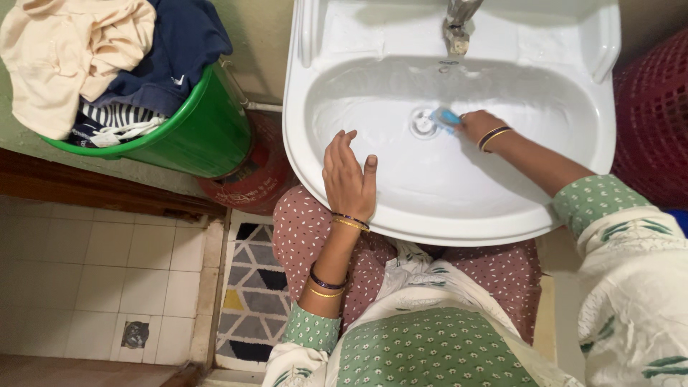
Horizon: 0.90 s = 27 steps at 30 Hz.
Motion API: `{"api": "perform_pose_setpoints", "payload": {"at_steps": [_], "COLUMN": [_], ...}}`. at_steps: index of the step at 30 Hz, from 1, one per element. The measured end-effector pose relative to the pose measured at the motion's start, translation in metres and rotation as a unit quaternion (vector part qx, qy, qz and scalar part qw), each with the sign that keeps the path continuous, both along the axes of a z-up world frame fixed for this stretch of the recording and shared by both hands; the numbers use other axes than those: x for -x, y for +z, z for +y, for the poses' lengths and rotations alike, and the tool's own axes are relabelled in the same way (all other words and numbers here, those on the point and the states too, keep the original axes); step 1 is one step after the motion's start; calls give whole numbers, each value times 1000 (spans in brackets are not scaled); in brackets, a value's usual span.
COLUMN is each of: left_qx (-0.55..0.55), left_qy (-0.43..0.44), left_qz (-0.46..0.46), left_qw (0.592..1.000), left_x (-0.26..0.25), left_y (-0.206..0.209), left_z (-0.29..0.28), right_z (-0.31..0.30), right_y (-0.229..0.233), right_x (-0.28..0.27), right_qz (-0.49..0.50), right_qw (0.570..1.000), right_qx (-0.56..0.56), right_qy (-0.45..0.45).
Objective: The person scrubs the inside of a white ceramic sink using a blue scrubbing brush. They clean the basin, the drain area, and the faucet fixture while sitting on the floor in front of the sink.
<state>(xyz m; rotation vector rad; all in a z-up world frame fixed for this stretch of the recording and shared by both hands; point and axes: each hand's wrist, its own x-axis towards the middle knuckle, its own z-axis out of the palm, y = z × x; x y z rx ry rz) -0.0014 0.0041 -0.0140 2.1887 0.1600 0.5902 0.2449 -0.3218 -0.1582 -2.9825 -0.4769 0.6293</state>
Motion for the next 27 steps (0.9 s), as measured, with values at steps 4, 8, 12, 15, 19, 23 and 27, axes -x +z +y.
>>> {"api": "perform_pose_setpoints", "payload": {"at_steps": [4,8,12,15,19,23,27], "left_qx": [8,3,-1,-8,-83,-173,-174], "left_qy": [-4,-1,-5,-10,-37,-112,-106], "left_qz": [0,0,0,-2,48,54,52], "left_qw": [1000,1000,1000,1000,995,977,978], "left_x": [2,0,2,0,-1,-3,-2], "left_y": [2,4,2,6,15,18,12], "left_z": [0,0,0,2,-2,-3,1], "right_z": [17,75,83,61,53,52,62], "right_y": [-2,-2,3,5,2,8,-12], "right_x": [32,56,14,5,32,26,22], "right_qz": [-1,41,-77,-35,35,1,-42], "right_qw": [999,992,995,998,999,999,999], "right_qx": [-13,-97,-56,-15,-1,-26,-5], "right_qy": [36,74,2,-40,-13,-26,4]}}
